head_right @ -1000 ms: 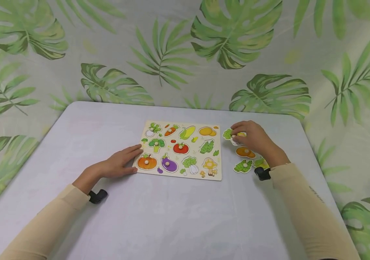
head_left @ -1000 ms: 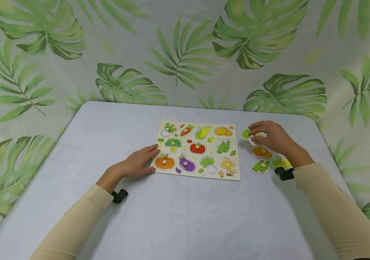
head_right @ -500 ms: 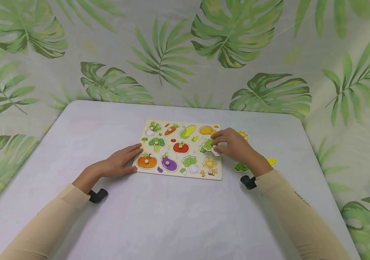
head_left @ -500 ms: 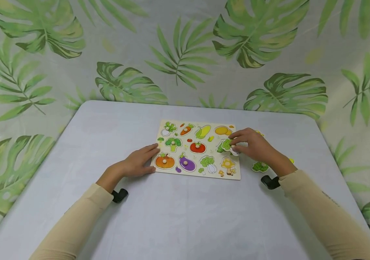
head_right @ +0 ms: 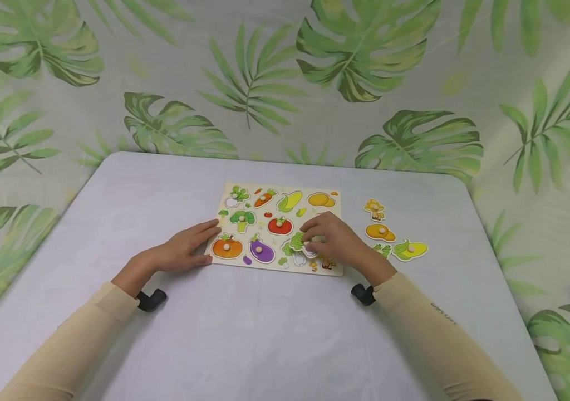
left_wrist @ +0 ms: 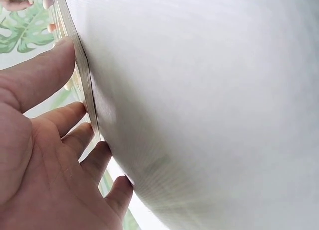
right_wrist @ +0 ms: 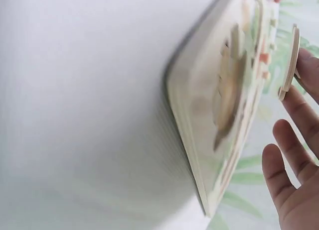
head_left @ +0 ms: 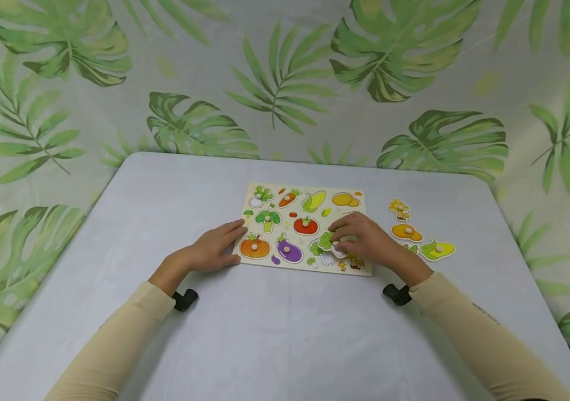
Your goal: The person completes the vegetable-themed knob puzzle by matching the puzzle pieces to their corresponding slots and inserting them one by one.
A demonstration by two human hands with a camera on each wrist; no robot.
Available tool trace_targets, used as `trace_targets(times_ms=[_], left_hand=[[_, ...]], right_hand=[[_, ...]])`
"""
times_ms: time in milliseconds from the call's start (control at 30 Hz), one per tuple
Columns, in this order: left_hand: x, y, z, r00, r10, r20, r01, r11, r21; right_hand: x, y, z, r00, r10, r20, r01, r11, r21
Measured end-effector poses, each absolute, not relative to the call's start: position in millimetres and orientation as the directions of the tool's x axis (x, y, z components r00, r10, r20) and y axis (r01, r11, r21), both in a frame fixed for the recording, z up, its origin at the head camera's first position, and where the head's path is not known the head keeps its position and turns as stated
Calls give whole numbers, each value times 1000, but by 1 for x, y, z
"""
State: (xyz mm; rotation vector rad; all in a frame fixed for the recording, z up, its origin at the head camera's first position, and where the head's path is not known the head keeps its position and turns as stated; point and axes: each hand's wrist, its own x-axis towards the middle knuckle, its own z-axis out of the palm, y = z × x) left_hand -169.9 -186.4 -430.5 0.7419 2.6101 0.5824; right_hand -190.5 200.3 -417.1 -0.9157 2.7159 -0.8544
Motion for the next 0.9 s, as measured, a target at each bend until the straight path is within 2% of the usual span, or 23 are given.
trace_targets(times_ms=[200, 900], left_hand=[[-172, -185, -433, -799, 545, -256, 391, 793, 467], [-172, -184, -429, -793, 543, -275, 391, 801, 453]], right_hand=[[-188, 195, -424, -778, -625, 64, -547, 625, -557], [-186, 184, -432, -773, -634, 18, -539, 641, -547]])
